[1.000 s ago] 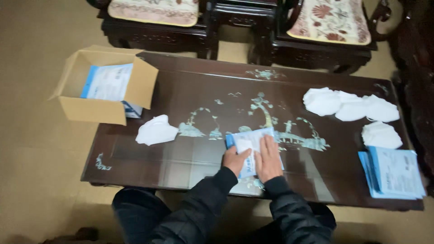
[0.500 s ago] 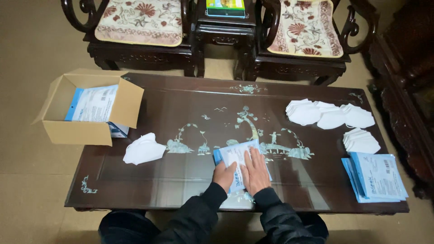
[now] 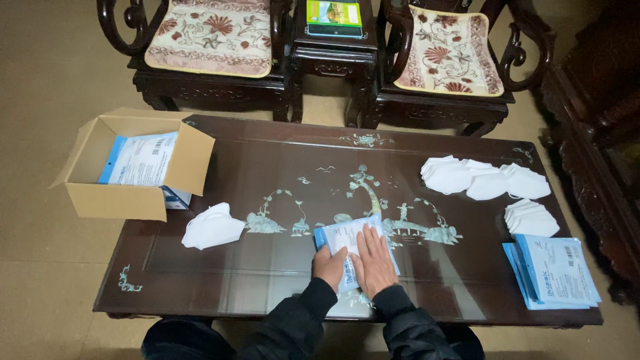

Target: Packaging face masks into individual plastic sleeves

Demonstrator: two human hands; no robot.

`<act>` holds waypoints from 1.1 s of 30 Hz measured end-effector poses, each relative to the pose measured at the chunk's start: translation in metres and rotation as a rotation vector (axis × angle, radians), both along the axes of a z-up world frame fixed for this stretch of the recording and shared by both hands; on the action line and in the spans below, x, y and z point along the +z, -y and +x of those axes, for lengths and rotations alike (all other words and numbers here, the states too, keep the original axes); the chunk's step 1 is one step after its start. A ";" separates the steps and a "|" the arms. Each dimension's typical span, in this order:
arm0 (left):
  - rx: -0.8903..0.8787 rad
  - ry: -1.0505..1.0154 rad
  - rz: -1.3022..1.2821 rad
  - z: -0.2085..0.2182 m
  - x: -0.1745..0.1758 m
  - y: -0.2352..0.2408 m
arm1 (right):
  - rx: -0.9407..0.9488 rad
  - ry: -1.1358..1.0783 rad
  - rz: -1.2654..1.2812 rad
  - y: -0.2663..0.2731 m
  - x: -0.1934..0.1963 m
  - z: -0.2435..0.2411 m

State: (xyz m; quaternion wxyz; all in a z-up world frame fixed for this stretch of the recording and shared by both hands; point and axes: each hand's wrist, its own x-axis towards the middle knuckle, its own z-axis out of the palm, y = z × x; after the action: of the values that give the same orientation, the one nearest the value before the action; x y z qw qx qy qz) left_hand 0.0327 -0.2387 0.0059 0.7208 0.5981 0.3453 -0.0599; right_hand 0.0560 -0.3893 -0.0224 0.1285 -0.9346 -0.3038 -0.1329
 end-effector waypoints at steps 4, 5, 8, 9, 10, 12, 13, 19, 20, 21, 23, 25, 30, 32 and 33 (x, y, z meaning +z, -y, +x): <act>-0.130 -0.030 0.188 0.006 -0.032 -0.014 | -0.019 -0.076 -0.054 0.001 -0.011 0.006; -0.171 0.074 0.345 0.006 -0.048 -0.020 | -0.030 -0.065 -0.070 0.001 -0.013 0.006; -0.062 0.122 0.335 0.008 -0.052 -0.044 | -0.042 -0.021 -0.073 0.000 -0.020 0.007; 0.083 0.061 0.163 0.007 -0.047 -0.051 | -0.045 0.008 -0.065 0.001 -0.022 0.005; 0.079 0.059 0.164 0.003 -0.049 -0.064 | -0.049 0.006 -0.064 -0.002 -0.024 0.006; 0.147 0.192 0.146 -0.002 -0.054 -0.082 | -0.138 -0.064 -0.104 0.000 -0.028 0.006; 0.131 0.188 0.142 -0.002 -0.047 -0.082 | -0.153 -0.069 -0.107 0.005 -0.031 0.010; 0.048 0.152 0.156 -0.005 -0.040 -0.084 | -0.294 0.123 -0.139 0.076 -0.055 0.040; 0.038 0.163 0.153 -0.004 -0.043 -0.084 | -0.341 0.175 -0.131 0.100 -0.068 0.050; 0.034 0.171 0.152 -0.005 -0.046 -0.084 | -0.381 0.226 -0.121 0.122 -0.080 0.061; 0.053 0.194 0.160 -0.003 -0.067 -0.081 | -0.398 0.265 -0.124 0.158 -0.081 0.063; 0.079 0.214 0.182 0.004 -0.095 -0.078 | -0.409 0.300 -0.112 0.182 -0.084 0.064; 0.090 0.283 0.024 0.020 -0.151 -0.087 | -0.426 0.200 0.016 0.189 -0.079 0.055; 0.073 0.316 0.085 0.009 -0.095 -0.119 | -0.422 0.047 0.066 0.167 -0.041 0.043; 0.036 0.353 0.131 0.004 -0.067 -0.130 | -0.439 -0.099 0.100 0.161 -0.021 0.036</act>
State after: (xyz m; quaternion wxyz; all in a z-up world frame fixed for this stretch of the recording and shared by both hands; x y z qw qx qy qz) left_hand 0.0367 -0.1086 -0.0611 0.7306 0.6387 0.2273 0.0812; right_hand 0.0919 -0.5503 -0.0439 0.1576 -0.9761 -0.0794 -0.1267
